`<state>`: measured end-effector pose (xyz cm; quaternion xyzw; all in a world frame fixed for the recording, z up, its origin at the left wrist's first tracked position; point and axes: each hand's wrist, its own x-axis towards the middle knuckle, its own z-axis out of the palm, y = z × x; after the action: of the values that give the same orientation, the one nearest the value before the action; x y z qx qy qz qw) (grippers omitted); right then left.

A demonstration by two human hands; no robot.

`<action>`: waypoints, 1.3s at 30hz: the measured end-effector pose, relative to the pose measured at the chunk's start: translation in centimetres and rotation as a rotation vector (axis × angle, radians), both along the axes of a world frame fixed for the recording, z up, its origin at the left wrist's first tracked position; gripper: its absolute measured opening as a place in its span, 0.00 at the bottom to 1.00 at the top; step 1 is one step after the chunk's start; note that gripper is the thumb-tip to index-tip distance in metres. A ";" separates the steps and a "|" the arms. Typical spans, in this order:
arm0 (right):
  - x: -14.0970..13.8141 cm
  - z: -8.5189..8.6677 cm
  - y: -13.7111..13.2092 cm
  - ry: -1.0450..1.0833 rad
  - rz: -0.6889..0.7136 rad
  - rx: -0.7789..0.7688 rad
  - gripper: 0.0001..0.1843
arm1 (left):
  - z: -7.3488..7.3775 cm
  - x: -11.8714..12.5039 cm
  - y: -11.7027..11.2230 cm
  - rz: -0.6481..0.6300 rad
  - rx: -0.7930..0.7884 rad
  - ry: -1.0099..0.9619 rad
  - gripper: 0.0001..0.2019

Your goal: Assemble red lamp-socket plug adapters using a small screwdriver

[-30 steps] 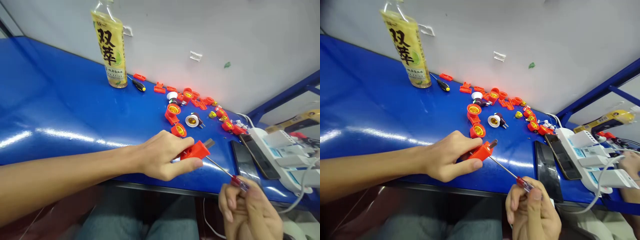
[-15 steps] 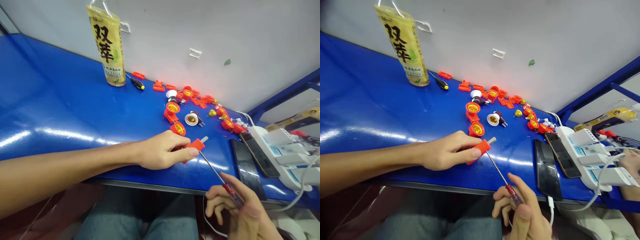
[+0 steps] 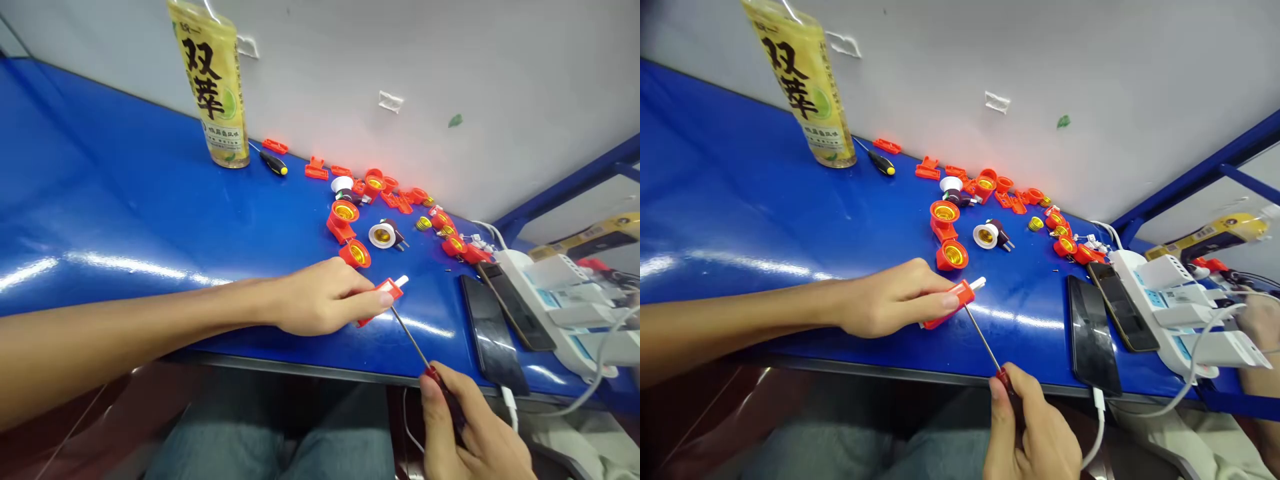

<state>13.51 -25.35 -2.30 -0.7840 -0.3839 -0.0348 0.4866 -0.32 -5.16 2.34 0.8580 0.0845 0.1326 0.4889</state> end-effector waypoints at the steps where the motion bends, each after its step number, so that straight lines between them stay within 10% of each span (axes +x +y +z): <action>1: 0.3 -0.2 0.0 -0.093 0.019 0.008 0.13 | 0.0 0.0 0.0 -0.001 -0.034 -0.003 0.26; 4: 1.0 -0.5 0.2 -0.165 0.125 0.051 0.09 | -0.1 0.2 0.0 0.017 -0.083 -0.021 0.27; 10: 0.6 0.7 1.4 0.351 0.223 0.155 0.16 | 0.0 0.3 -0.2 0.082 -0.020 0.010 0.26; 17: 0.0 1.1 2.3 0.029 0.013 0.333 0.28 | 0.2 0.2 -0.5 0.109 0.036 0.066 0.25; 24: 0.4 1.5 2.7 0.333 0.131 0.215 0.25 | 0.2 0.5 -0.5 0.127 0.052 0.090 0.25; 31: -0.2 1.0 3.7 0.424 0.151 0.494 0.22 | 0.2 0.4 -0.5 0.126 0.036 0.061 0.25; 39: 1.0 1.3 3.3 0.449 0.050 0.213 0.29 | -0.1 0.5 -0.4 0.126 0.048 0.054 0.24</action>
<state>14.48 -22.07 -0.97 -0.7066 -0.2796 0.1118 0.6404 0.16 -5.60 2.23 0.8657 0.1486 0.1418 0.4564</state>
